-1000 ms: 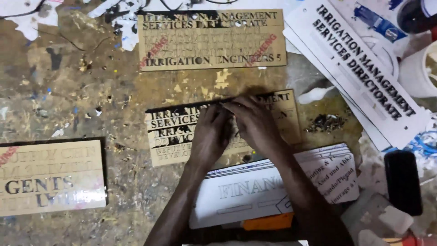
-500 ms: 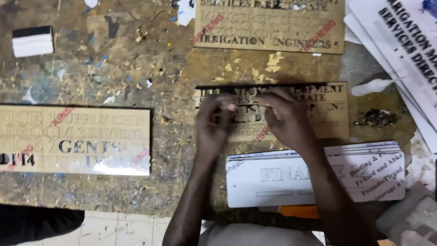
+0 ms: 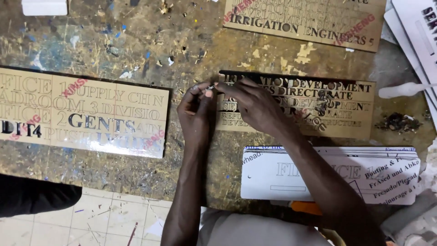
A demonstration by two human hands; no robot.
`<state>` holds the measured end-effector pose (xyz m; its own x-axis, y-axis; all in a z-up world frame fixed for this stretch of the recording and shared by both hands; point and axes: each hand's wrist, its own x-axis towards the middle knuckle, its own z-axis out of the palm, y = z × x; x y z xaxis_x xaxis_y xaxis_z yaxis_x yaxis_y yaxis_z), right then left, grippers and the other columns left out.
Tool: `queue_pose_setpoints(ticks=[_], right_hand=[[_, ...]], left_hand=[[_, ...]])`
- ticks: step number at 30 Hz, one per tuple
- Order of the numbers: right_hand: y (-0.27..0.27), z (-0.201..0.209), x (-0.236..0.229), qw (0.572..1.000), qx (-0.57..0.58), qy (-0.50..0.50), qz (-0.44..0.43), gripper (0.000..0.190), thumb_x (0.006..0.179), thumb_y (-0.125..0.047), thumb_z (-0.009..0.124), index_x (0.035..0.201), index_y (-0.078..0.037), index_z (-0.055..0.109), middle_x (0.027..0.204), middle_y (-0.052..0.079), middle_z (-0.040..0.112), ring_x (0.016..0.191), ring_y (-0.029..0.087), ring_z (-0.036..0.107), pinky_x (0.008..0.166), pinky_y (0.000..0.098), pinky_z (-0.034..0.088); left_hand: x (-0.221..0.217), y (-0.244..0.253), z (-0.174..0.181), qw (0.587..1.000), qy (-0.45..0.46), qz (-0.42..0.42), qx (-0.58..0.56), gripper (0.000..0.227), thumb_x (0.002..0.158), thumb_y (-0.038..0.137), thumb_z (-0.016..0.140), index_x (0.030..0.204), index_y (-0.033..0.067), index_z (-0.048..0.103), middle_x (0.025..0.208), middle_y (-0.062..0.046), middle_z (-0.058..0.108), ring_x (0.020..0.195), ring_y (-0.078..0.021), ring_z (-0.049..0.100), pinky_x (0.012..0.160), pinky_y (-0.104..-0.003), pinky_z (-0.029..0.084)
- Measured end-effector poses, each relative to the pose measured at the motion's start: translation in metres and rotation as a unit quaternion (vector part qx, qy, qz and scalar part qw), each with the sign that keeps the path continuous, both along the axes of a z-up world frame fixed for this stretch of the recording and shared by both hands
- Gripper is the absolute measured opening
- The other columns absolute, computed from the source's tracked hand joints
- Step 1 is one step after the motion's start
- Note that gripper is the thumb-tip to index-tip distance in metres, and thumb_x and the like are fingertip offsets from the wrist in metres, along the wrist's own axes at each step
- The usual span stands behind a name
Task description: The person is weeding vinyl stencils and carefully aligning them on sign boards using a ruler on a production table.
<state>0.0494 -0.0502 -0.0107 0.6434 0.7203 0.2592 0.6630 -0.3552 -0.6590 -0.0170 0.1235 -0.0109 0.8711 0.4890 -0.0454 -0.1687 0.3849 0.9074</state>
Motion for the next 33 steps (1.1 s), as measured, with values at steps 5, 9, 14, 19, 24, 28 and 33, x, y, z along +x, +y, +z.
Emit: queue_pose_setpoints(ticks=[5,9,14,19,24,28,33], right_hand=[[-0.006,-0.003,-0.001,1.0,0.01,0.015,-0.005,0.094,0.091,0.027,0.063,0.176,-0.011,0.048,0.119,0.017,0.08,0.109,0.037,0.072,0.088,0.0475,0.061],[-0.008,-0.008,-0.002,0.999,0.012,0.032,-0.014,0.097,0.089,0.027,0.064,0.177,-0.011,0.046,0.12,0.018,0.082,0.107,0.039,0.073,0.085,0.0504,0.06],[-0.007,-0.017,-0.001,0.998,0.036,0.047,-0.026,0.085,0.092,0.023,0.065,0.17,-0.007,0.053,0.125,0.021,0.08,0.114,0.044,0.074,0.085,0.0522,0.061],[-0.002,-0.008,-0.003,0.996,0.058,0.059,-0.043,0.078,0.094,0.022,0.063,0.167,-0.004,0.057,0.125,0.023,0.079,0.114,0.047,0.074,0.089,0.0545,0.063],[-0.004,-0.005,-0.009,0.994,0.061,0.021,-0.092,0.07,0.095,0.015,0.071,0.162,-0.005,0.06,0.124,0.02,0.074,0.114,0.041,0.073,0.094,0.0519,0.062],[-0.005,-0.007,-0.007,0.995,0.056,0.032,-0.082,0.065,0.095,0.019,0.071,0.155,-0.003,0.063,0.115,0.019,0.075,0.105,0.043,0.076,0.091,0.0571,0.061],[-0.004,-0.02,-0.004,0.992,0.069,0.063,-0.081,0.065,0.094,0.019,0.071,0.155,-0.004,0.066,0.112,0.017,0.076,0.102,0.039,0.077,0.09,0.054,0.062]], left_hand=[[-0.003,-0.001,0.013,1.0,0.01,0.002,0.007,0.022,0.107,0.003,0.077,0.127,-0.0071,0.078,0.095,-0.007,0.066,0.095,-0.014,0.07,0.089,-0.035,0.061],[-0.003,-0.002,0.012,1.0,0.02,-0.003,0.019,0.023,0.107,0.006,0.079,0.126,-0.0065,0.078,0.095,-0.006,0.066,0.092,-0.0119,0.068,0.085,-0.033,0.06],[-0.003,-0.002,0.023,0.999,0.032,-0.006,0.022,0.023,0.108,0.006,0.077,0.127,-0.0065,0.079,0.094,-0.007,0.066,0.091,-0.0129,0.066,0.085,-0.034,0.058],[-0.002,0.002,0.012,0.999,0.038,-0.01,0.02,0.022,0.107,0.005,0.078,0.126,-0.0058,0.079,0.094,-0.006,0.066,0.092,-0.0128,0.066,0.087,-0.034,0.058],[-0.003,0.004,0.013,0.999,0.044,-0.013,0.026,0.021,0.107,0.005,0.077,0.126,-0.0031,0.08,0.093,-0.004,0.065,0.093,-0.012,0.064,0.086,-0.033,0.058],[-0.002,0.003,0.01,0.999,0.039,-0.007,0.019,0.02,0.106,0.004,0.078,0.125,-0.0035,0.08,0.093,-0.004,0.066,0.092,-0.0103,0.064,0.085,-0.031,0.056],[-0.004,0.004,0.008,0.999,0.041,-0.016,0.018,0.02,0.107,0.005,0.077,0.125,-0.0029,0.08,0.092,-0.004,0.065,0.091,-0.0114,0.063,0.083,-0.031,0.055]])
